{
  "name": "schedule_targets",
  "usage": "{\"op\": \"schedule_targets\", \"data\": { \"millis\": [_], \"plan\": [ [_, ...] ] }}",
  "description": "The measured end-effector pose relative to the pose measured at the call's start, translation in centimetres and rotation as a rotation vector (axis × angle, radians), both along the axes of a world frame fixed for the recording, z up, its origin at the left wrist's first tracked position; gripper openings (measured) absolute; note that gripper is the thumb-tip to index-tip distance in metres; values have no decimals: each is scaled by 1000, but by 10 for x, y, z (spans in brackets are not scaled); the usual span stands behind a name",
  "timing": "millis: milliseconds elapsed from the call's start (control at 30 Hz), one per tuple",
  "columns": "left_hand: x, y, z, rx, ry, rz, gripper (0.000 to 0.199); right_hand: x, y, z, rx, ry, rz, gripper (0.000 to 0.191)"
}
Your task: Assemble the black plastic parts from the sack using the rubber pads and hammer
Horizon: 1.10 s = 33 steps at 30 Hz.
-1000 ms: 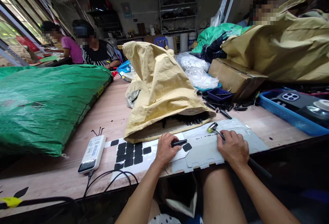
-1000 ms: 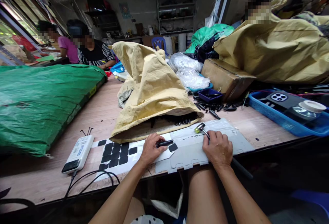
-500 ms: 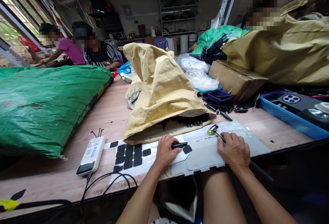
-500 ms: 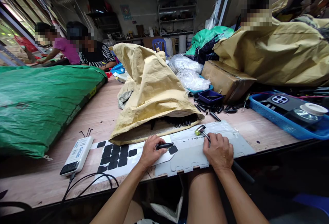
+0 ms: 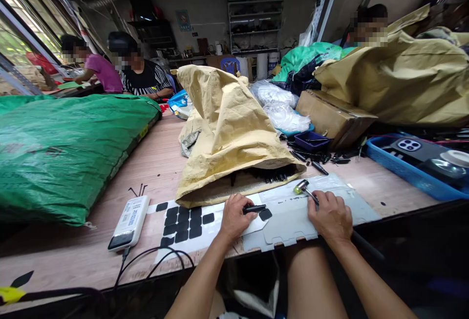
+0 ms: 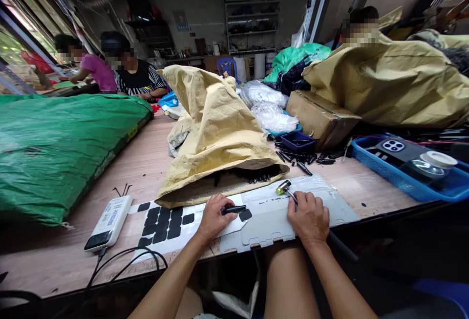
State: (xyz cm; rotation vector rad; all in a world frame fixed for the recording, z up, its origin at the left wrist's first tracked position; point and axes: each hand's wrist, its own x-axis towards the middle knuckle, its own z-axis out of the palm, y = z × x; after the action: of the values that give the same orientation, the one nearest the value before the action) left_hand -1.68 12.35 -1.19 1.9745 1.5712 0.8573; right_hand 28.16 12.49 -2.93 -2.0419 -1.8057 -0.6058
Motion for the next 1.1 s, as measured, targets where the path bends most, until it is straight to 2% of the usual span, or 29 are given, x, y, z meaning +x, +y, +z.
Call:
{"op": "schedule_targets", "data": {
  "millis": [367, 500, 567, 633, 667, 767, 800, 833, 867, 967, 1100],
  "plan": [
    [-1, 0, -1, 4, 8, -3, 18, 1, 0, 0, -26, 10, -3, 22],
    [-1, -1, 1, 7, 20, -3, 17, 2, 3, 10, -102, 16, 4, 24],
    [-1, -1, 2, 8, 24, -5, 17, -8, 4, 23, -77, 50, -22, 32],
    [-1, -1, 1, 11, 29, -11, 17, -32, 1, 43, 16, 128, -14, 45],
    [-1, -1, 1, 14, 32, -16, 17, -47, 0, 55, 54, 173, 54, 53],
    [-2, 0, -1, 36, 40, -20, 16, -94, 3, 96, 113, 176, 485, 73],
    [-2, 1, -1, 43, 44, -21, 16, -105, 8, 110, 103, 128, 639, 73],
    [-2, 2, -1, 46, 46, -23, 16, -112, 16, 124, 102, 96, 731, 73],
    [-2, 2, -1, 43, 47, -27, 16, -114, 25, 137, 145, 109, 740, 74],
    [-2, 2, 1, 14, 45, -32, 16, -104, 56, 168, 312, 259, 521, 83],
    [-1, 1, 5, 11, 50, -31, 16, -79, 76, 187, 263, 117, 581, 82]
  ]
}}
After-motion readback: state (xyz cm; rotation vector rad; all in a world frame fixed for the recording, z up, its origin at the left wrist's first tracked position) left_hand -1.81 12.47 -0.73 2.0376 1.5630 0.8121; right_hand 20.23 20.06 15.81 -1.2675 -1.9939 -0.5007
